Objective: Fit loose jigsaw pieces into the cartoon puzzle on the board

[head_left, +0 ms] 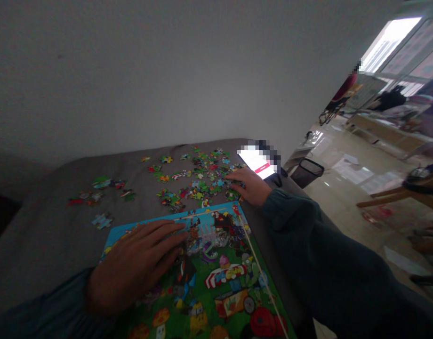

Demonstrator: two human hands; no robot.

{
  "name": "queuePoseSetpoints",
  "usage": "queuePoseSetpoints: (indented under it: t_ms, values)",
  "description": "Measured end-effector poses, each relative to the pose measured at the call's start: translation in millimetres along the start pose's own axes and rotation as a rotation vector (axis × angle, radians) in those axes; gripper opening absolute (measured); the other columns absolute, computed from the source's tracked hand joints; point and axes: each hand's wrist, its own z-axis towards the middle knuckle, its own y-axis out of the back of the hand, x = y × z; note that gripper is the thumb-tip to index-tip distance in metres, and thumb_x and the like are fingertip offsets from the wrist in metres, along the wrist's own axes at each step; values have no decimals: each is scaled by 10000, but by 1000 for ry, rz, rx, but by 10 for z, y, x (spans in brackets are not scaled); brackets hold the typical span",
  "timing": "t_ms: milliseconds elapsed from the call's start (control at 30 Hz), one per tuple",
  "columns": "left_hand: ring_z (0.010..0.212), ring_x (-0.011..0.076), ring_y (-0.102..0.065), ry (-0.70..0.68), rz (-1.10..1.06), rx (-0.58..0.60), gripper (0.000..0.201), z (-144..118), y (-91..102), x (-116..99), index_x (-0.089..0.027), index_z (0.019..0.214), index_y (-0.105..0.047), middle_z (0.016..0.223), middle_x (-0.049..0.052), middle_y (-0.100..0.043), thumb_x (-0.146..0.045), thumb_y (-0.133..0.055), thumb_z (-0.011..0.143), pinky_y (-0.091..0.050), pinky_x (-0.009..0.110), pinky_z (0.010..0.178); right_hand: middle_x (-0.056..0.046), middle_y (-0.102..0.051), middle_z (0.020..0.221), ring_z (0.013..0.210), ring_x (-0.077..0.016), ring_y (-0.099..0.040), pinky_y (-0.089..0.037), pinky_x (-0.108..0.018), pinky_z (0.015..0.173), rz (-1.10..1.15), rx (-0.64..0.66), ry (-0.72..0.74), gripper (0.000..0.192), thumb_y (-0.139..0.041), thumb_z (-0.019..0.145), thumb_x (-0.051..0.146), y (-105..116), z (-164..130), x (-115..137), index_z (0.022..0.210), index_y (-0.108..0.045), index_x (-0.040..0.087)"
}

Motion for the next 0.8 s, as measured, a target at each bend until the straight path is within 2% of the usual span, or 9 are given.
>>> queuePoseSetpoints:
  t_ms: [133, 233, 433, 600, 800]
  values:
    - [1089, 244, -635, -2, -4, 23, 357, 11, 8, -46, -343, 1305, -573, 1243, 2, -666, -390, -417, 988, -530, 425, 882, -86, -685, 1036, 979, -203, -610, -487, -416, 890, 94, -73, 24, 263, -516, 905, 139, 7, 16, 26, 1094, -688, 199]
    - [1094, 234, -632, -10, -18, 18, 357, 24, 9, -58, -338, 1302, -580, 1232, 10, -672, -385, -406, 993, -527, 396, 874, -94, -663, 1009, 933, -186, -599, -493, -367, 842, 19, -85, -20, 287, -454, 932, 125, -23, 87, 36, 1106, -678, 167]
    - [1105, 231, -623, -20, -28, 11, 354, 25, 8, -44, -349, 1297, -585, 1244, 10, -663, -356, -396, 997, -520, 393, 891, -128, -606, 1057, 1013, -246, -527, -413, -441, 932, -142, 3, -91, 303, -538, 919, 214, -177, 273, 21, 1193, -647, 146]
    - [1093, 236, -625, -3, -30, -1, 350, 10, 2, -42, -361, 1290, -590, 1221, 10, -673, -365, -401, 995, -518, 399, 890, -144, -576, 1041, 1014, -282, -500, -385, -492, 921, -198, 32, -175, 370, -559, 927, 315, -232, 324, -45, 1264, -606, 169]
    - [1102, 247, -624, -1, -20, 18, 354, 1, -8, -43, -368, 1301, -577, 1234, 8, -668, -372, -399, 996, -525, 421, 881, -111, -620, 1021, 996, -243, -529, -392, -426, 915, -172, 24, -126, 250, -565, 931, 277, -213, 361, -42, 1137, -675, 189]
